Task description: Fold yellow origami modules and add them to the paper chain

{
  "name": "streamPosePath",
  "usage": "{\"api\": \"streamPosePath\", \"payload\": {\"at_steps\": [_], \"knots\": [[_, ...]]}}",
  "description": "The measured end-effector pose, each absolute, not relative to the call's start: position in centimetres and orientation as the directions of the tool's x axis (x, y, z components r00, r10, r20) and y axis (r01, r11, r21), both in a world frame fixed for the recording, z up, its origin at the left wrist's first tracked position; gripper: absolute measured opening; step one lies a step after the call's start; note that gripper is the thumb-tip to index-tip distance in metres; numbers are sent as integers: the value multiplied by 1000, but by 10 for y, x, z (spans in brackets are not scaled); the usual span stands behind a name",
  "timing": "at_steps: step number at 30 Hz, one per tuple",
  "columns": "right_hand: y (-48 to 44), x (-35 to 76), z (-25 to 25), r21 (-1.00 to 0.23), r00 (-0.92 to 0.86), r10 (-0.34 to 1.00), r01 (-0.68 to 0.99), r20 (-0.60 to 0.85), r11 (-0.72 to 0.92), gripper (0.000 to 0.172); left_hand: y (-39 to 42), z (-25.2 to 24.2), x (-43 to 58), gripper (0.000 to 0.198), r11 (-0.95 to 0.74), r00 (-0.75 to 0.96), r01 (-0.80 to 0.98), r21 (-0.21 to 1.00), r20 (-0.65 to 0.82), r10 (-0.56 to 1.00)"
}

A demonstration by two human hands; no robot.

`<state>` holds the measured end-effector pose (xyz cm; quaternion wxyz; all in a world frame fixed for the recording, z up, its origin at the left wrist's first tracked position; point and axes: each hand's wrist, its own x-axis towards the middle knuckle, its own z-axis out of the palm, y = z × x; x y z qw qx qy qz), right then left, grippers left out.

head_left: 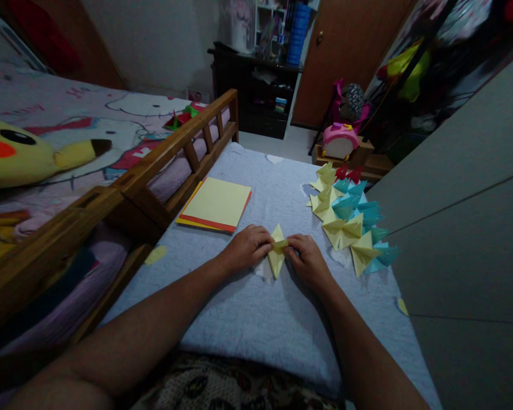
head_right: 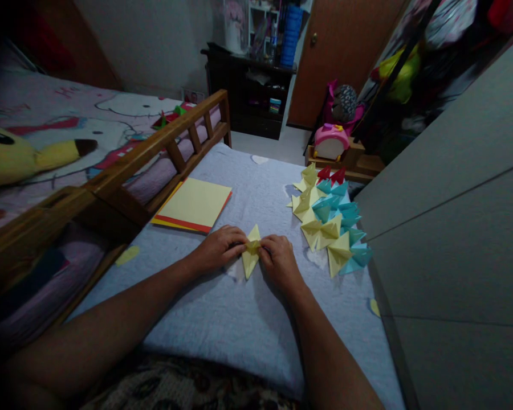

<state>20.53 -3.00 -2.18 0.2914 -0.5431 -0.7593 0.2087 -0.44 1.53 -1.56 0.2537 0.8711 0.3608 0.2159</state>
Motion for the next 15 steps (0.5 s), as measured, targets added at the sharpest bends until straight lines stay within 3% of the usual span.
{"api": "streamPosePath", "payload": {"at_steps": [7,10,15], "knots": [[-26,190,-25,-700,21,980,702,199,127,12,12,-20,6,12,-520,498,693,499,190,846],[-26,186,-25,-581,-32,968,795,247,174,6,11,-22,8,12,-490,446,740,461,210,870],[-31,183,-23,-376,-130,938,892,320,252,18,9,-23,9,8,-474,418,749,463,224,880]]}}
